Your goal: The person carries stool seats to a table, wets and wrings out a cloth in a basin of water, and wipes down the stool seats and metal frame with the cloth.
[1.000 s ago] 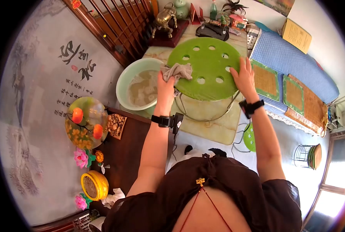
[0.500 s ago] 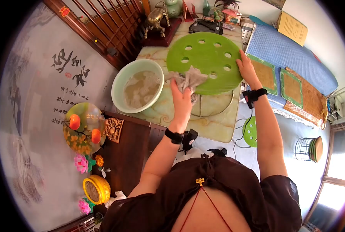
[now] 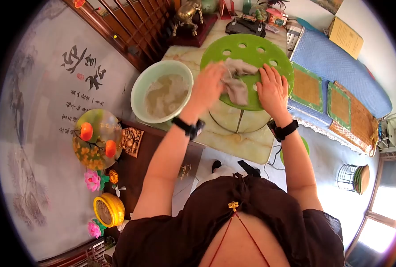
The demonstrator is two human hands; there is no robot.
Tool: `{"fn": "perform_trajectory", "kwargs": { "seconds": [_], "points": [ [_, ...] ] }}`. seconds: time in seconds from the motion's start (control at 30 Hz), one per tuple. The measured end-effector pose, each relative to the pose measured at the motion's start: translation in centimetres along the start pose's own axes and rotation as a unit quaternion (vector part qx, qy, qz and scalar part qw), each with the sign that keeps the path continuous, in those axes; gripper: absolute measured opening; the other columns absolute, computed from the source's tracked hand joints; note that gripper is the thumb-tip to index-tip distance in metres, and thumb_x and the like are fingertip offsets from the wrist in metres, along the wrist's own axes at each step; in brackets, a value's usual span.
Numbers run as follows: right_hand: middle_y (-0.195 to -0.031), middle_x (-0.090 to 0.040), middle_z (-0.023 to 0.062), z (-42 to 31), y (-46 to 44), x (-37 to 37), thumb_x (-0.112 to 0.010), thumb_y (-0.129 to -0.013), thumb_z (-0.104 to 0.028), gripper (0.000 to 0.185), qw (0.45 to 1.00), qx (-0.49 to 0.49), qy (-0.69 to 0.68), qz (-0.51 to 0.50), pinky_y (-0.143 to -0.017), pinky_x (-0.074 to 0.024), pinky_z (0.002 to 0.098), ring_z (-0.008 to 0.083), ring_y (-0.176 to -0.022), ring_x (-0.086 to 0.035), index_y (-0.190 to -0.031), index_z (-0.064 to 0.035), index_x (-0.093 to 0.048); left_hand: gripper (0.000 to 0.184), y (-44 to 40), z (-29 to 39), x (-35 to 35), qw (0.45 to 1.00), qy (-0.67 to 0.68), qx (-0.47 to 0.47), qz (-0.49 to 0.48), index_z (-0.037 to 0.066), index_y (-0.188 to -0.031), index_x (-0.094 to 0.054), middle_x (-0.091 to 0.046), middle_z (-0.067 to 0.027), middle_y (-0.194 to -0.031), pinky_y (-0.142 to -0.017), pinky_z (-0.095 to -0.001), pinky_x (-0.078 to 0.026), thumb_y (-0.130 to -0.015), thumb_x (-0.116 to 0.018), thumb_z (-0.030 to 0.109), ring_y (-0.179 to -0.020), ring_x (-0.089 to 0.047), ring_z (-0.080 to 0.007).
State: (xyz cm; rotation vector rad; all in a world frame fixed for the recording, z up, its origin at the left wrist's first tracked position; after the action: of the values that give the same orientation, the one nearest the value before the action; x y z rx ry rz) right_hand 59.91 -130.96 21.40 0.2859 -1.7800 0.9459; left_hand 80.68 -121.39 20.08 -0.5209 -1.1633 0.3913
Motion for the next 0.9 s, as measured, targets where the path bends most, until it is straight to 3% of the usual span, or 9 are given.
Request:
{"fn": "perform_trajectory", "kwargs": {
  "seconds": [0.13, 0.2, 0.23, 0.37, 0.43, 0.53, 0.67, 0.73, 0.9],
  "points": [
    [-0.138, -0.047, 0.0056, 0.3, -0.2, -0.3, -0.058, -0.086, -0.022, 0.045, 0.999, 0.008, 0.005, 0.032, -0.106, -0.0275, 0.05, 0.0258, -0.129, -0.04, -0.128, -0.0072, -0.052, 0.041, -3.3, -5.2, 0.1, 0.997, -0.021, 0.062, 0.041, 0.001, -0.117, -0.057, -0.049, -0.0172, -0.134, -0.099, -0.0424, -0.041, -0.076, -0.059, 0.005, -0.119, -0.048, -0.0355],
    [-0.138, -0.047, 0.0052, 0.2, -0.1, -0.2, -0.059, -0.086, -0.022, 0.045, 0.999, 0.007, -0.004, 0.035, -0.106, -0.0273, 0.0498, 0.0256, -0.129, -0.04, -0.127, -0.0074, -0.052, 0.04, -4.3, -4.8, 0.7, 0.986, 0.116, 0.117, 0.024, 0.0, -0.114, -0.057, -0.053, -0.0169, -0.128, -0.096, -0.0412, -0.043, -0.075, -0.059, 0.004, -0.113, -0.052, -0.0355],
    [-0.138, -0.047, 0.0051, 0.1, 0.0, 0.0, -0.058, -0.086, -0.022, 0.045, 0.999, 0.004, -0.006, 0.035, -0.106, -0.0273, 0.0496, 0.0256, -0.129, -0.04, -0.127, -0.0076, -0.052, 0.04, -3.8, -4.1, 0.6, 0.986, 0.115, 0.117, 0.023, 0.0, -0.114, -0.057, -0.053, -0.0169, -0.128, -0.096, -0.0412, -0.043, -0.075, -0.059, 0.004, -0.113, -0.052, -0.0355],
    [-0.139, -0.047, 0.005, -0.2, -0.1, 0.0, -0.057, -0.086, -0.02, 0.044, 0.999, -0.002, -0.003, 0.036, -0.106, -0.0273, 0.0494, 0.0258, -0.129, -0.04, -0.128, -0.0075, -0.052, 0.044, -0.1, 1.8, -0.8, 0.998, 0.052, 0.021, 0.023, -0.002, -0.115, -0.057, -0.059, -0.0163, -0.118, -0.094, -0.0418, -0.044, -0.072, -0.064, 0.005, -0.11, -0.055, -0.033],
    [-0.139, -0.047, 0.0051, 0.1, 0.1, -0.2, -0.057, -0.086, -0.019, 0.044, 0.999, 0.008, -0.002, 0.032, -0.107, -0.0273, 0.0491, 0.0259, -0.129, -0.04, -0.128, -0.0074, -0.051, 0.054, 0.8, 7.2, 0.1, 0.998, 0.043, 0.036, -0.027, 0.001, -0.123, -0.053, -0.055, -0.0165, -0.126, -0.098, -0.0418, -0.041, -0.072, -0.067, 0.007, -0.116, -0.052, -0.0312],
    [-0.139, -0.047, 0.0053, 0.5, 0.1, -0.2, -0.056, -0.086, -0.016, 0.043, 0.999, 0.026, 0.005, 0.037, -0.106, -0.0278, 0.0486, 0.0264, -0.129, -0.041, -0.128, -0.0072, -0.051, 0.054, 1.4, 11.0, 0.5, 0.997, 0.072, 0.031, 0.018, 0.001, -0.123, -0.053, -0.054, -0.0156, -0.127, -0.099, -0.0423, -0.04, -0.072, -0.068, 0.009, -0.117, -0.05, -0.0315],
    [-0.137, -0.049, 0.0054, 0.4, 0.1, 0.1, -0.055, -0.086, -0.015, 0.042, 0.999, 0.032, 0.006, 0.04, -0.106, -0.0295, 0.0478, 0.0263, -0.127, -0.043, -0.127, -0.0074, -0.052, 0.053, 0.6, 7.1, 0.2, 0.999, -0.014, 0.032, -0.01, 0.001, -0.125, -0.052, -0.053, -0.0161, -0.129, -0.1, -0.0425, -0.039, -0.075, -0.065, 0.01, -0.119, -0.049, -0.032],
    [-0.136, -0.049, 0.0051, 0.3, 0.0, -0.2, -0.055, -0.086, -0.015, 0.041, 0.998, 0.032, 0.002, 0.053, -0.105, -0.03, 0.0479, 0.0258, -0.127, -0.043, -0.126, -0.0076, -0.053, 0.047, -0.7, 3.1, -0.4, 0.995, -0.08, 0.055, 0.016, 0.003, -0.121, -0.054, -0.055, -0.0112, -0.128, -0.101, -0.0417, -0.039, -0.076, -0.064, 0.012, -0.119, -0.049, -0.0305],
    [-0.133, -0.051, 0.0041, 0.3, 0.0, -0.3, -0.053, -0.086, -0.015, 0.037, 0.998, 0.021, 0.0, 0.062, -0.105, -0.0307, 0.0483, 0.0241, -0.126, -0.044, -0.123, -0.0081, -0.055, 0.046, -3.2, -1.1, 0.2, 0.996, -0.025, 0.08, 0.024, -0.001, -0.123, -0.053, -0.056, -0.0166, -0.123, -0.097, -0.0421, -0.043, -0.078, -0.06, 0.008, -0.116, -0.051, -0.0339]
  ]
}}
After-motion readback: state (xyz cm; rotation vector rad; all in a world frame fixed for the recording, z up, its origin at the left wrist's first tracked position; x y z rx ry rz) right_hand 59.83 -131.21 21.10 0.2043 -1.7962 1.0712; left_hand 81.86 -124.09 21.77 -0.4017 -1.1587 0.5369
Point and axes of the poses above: each hand's wrist, its own y-axis away from the middle knuckle, its own x-axis out of the back of the hand, z = x × y, the point moved 1 cm from there along -y, towards the middle knuckle
